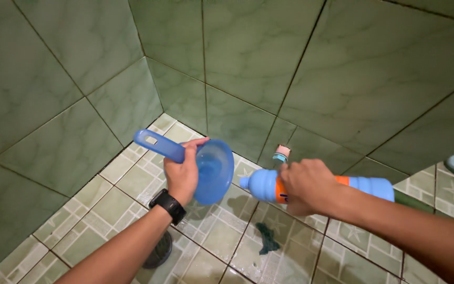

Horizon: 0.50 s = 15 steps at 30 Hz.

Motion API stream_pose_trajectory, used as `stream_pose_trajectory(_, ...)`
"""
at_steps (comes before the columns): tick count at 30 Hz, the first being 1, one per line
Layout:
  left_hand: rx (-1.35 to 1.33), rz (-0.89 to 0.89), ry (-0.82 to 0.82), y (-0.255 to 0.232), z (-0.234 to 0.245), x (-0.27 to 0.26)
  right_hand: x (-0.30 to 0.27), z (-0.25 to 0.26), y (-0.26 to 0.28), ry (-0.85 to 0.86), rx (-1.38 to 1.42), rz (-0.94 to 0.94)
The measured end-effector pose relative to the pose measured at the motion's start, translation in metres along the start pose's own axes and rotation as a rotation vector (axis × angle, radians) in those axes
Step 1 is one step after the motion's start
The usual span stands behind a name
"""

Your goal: Cleaning a bathroom floor drain by extracting debris and applying cleaning liquid.

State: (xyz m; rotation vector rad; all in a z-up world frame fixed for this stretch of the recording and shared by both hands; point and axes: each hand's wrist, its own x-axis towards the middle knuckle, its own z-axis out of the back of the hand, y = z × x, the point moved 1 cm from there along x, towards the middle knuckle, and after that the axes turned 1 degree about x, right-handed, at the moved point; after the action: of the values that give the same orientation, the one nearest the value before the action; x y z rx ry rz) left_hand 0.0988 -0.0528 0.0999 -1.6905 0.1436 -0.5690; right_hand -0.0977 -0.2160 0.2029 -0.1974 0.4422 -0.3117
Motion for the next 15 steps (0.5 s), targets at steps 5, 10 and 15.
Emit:
stream_pose_trajectory(5,-0.044,-0.027,0.030,0.001,0.004,-0.003,0.006,0.001,0.000,-0.068,0.014,0.018)
stream_pose_trajectory(10,-0.098,0.008,0.032,0.003,0.008,-0.004,0.004,0.013,0.001,0.074,-0.008,0.055)
stream_pose_trajectory(15,-0.135,0.027,0.018,0.006,0.010,-0.002,0.006,0.013,0.003,-0.072,-0.061,0.141)
